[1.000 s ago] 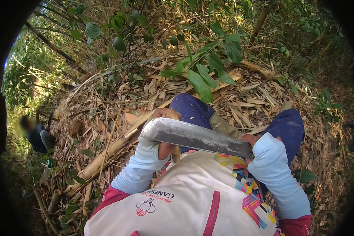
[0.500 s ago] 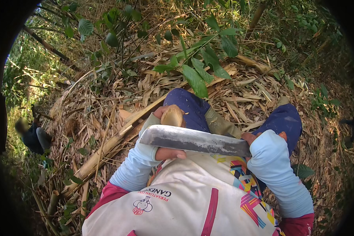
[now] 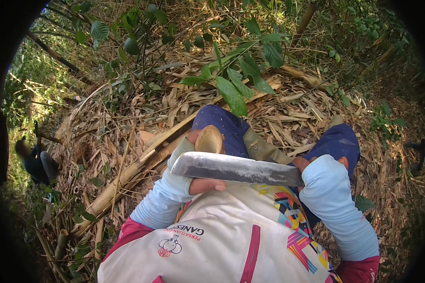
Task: The person sits on the forest floor and uses a large knife to shave and shape a piece of light-colored wood. They hold the wood in their left hand and the knife in their right, repeatedly scraping the surface to remove thin layers.
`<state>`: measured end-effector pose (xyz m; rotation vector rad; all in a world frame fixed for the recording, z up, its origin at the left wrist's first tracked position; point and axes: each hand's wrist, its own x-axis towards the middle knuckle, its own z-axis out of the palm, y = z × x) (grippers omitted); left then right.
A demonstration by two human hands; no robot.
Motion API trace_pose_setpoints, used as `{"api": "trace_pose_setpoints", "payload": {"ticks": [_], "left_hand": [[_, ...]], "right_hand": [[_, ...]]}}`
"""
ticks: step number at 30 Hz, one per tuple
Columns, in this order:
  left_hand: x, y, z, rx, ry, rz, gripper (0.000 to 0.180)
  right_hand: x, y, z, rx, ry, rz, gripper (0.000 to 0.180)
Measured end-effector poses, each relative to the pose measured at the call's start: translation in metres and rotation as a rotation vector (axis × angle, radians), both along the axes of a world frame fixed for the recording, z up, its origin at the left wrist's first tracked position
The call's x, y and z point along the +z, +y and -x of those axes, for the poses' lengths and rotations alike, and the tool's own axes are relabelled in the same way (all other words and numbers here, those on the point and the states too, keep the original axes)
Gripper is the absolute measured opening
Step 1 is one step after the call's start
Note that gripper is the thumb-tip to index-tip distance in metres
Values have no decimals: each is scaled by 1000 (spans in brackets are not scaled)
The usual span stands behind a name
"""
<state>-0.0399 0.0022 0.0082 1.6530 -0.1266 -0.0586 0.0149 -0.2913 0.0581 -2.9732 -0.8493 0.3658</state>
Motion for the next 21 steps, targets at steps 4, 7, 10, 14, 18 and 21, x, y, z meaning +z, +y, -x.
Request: {"api": "trace_pose_setpoints", "payload": {"ticks": [4, 7, 10, 14, 18, 21], "left_hand": [[2, -6, 3, 22, 32, 71, 87], [0, -9, 3, 19, 55, 102, 81], [-6, -12, 2, 31, 29, 64, 75], [1, -18, 0, 19, -40, -21, 74], [4, -16, -5, -70, -119, -104, 72], [6, -16, -2, -62, -164, -144, 69]], "right_hand": [[1, -2, 1, -9, -25, 1, 50], [1, -6, 1, -9, -60, -5, 52], [1, -11, 1, -22, -84, 6, 51], [4, -12, 0, -45, -98, -1, 48], [4, -17, -2, -53, -49, -41, 45], [12, -18, -1, -17, -57, 9, 48]]}}
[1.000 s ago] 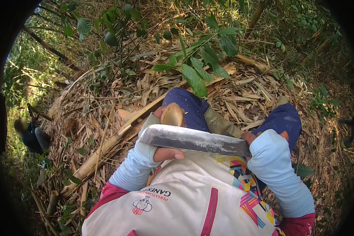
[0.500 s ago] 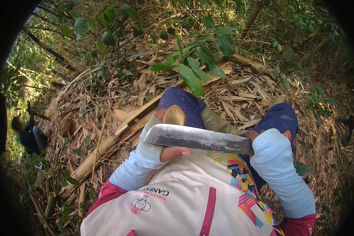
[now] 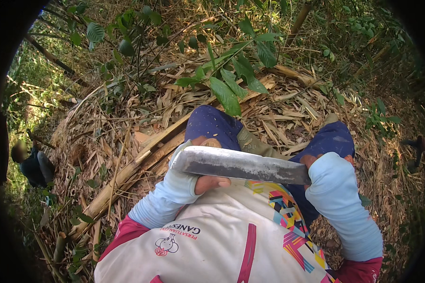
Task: The person sits on the forest floor and uses a large knife to shave and shape a piece of light-colored wood. They hold the wood in their left hand and the knife in their right, repeatedly scraping the surface to remove thin layers.
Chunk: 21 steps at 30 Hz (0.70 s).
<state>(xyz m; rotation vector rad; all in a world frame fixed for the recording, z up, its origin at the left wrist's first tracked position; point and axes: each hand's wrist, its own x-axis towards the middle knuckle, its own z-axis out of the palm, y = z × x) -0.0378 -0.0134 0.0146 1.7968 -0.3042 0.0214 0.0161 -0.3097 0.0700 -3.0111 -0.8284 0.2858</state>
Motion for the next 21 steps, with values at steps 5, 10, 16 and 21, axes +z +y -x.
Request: {"api": "trace_pose_setpoints", "payload": {"ticks": [5, 10, 16, 21], "left_hand": [[-3, 2, 5, 12, 272, 151, 65], [5, 0, 3, -9, 239, 211, 73], [4, 2, 2, -40, 97, 58, 69], [1, 1, 0, -52, 124, 57, 62]], "right_hand": [[7, 3, 5, -14, 87, 26, 41], [11, 7, 4, -18, 163, 89, 41], [5, 1, 6, 19, 44, 57, 40], [7, -2, 3, 6, 57, 46, 38]]}}
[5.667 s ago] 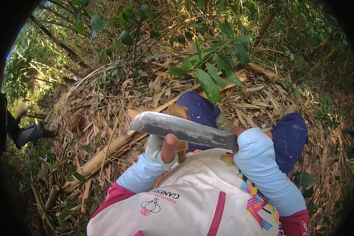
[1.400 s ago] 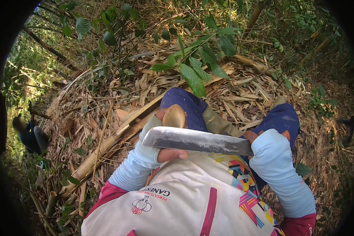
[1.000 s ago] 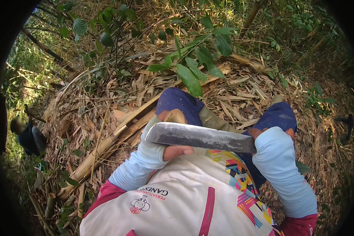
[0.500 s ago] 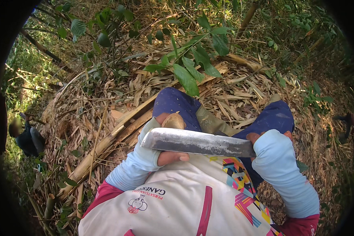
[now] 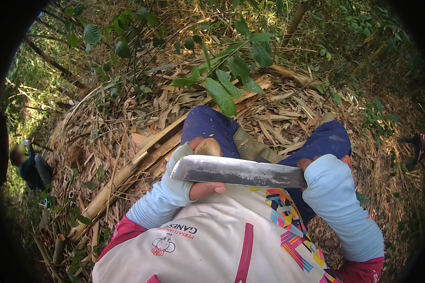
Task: The person sits on the forest floor and uses a large knife to shave and shape a piece of light-colored wood. They hold the wood in their left hand and the knife in their right, repeatedly scraping the surface to remove thin layers.
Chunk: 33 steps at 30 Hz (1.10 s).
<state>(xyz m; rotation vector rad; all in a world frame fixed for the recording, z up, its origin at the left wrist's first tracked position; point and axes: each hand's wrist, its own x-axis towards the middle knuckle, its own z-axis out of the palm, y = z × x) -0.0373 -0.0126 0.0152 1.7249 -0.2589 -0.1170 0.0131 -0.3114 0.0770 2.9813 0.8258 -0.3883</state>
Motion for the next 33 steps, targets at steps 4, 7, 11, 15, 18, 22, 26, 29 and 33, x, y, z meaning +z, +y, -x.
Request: {"api": "trace_pose_setpoints", "payload": {"ticks": [4, 7, 11, 15, 18, 22, 26, 29, 33], "left_hand": [[-1, -1, 1, 14, -35, -39, 61], [-4, -1, -1, 10, -109, -93, 62], [-4, -6, -2, 79, -173, -49, 46], [-3, -7, 0, 136, -312, -150, 47], [-9, -9, 1, 135, -276, -107, 48], [-3, -11, -1, 111, -202, -68, 49], [-2, -6, -2, 27, -218, -266, 58], [-9, -7, -3, 15, -115, -200, 51], [0, -8, -4, -31, -6, -86, 48]], "right_hand": [[1, -1, -1, -2, -3, 15, 36], [0, -4, -1, -22, -8, 16, 43], [2, -4, -2, 2, -35, 17, 45], [0, -7, -1, 36, -87, 32, 44], [1, -9, -1, 45, -99, 18, 43], [1, -11, -1, 37, -91, 38, 42], [1, -14, -3, 24, -74, 53, 41], [2, -14, -5, -22, -33, 60, 31], [3, -16, -4, -13, -79, 67, 33]]}}
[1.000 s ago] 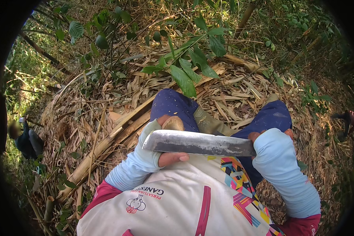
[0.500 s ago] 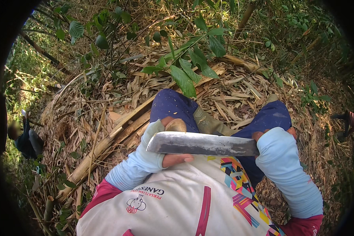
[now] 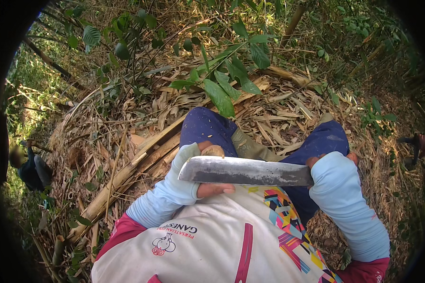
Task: The person sits on the forest floor and uses a large knife to shave and shape a piece of light-colored wood. They hold the wood in their left hand and the knife in their right, repeatedly scraping the surface to remove thin layers.
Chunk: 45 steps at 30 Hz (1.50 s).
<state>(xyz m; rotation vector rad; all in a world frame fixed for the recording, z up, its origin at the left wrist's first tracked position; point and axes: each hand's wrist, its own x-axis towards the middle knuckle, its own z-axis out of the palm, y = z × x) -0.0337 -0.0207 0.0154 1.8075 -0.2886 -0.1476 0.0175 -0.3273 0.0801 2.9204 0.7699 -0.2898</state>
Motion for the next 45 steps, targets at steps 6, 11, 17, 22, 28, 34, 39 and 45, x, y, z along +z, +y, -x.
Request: {"api": "trace_pose_setpoints", "payload": {"ticks": [6, 11, 17, 22, 28, 34, 39, 45], "left_hand": [[-2, -20, 4, 83, 0, 423, 51], [20, 1, 1, -79, 290, 187, 61], [-14, 10, -5, -77, -78, 199, 73], [-11, 10, -2, -79, 254, 383, 73], [6, 11, -4, -178, 207, 321, 71], [10, 8, -2, -163, 130, 254, 78], [6, 9, -2, -109, 201, 307, 83], [2, 9, -3, -110, 200, 238, 78]], "right_hand": [[-2, -2, -2, -47, -41, -147, 41], [3, -1, 4, 73, -33, -71, 42], [3, -1, 10, 111, -1, -51, 46], [3, -3, 11, 74, 7, -49, 46], [8, -3, 6, 67, 4, -20, 47], [6, -5, 6, 63, -55, -9, 47], [10, -8, 5, 28, 30, 46, 40], [6, -13, 3, 4, -7, 36, 39]]}}
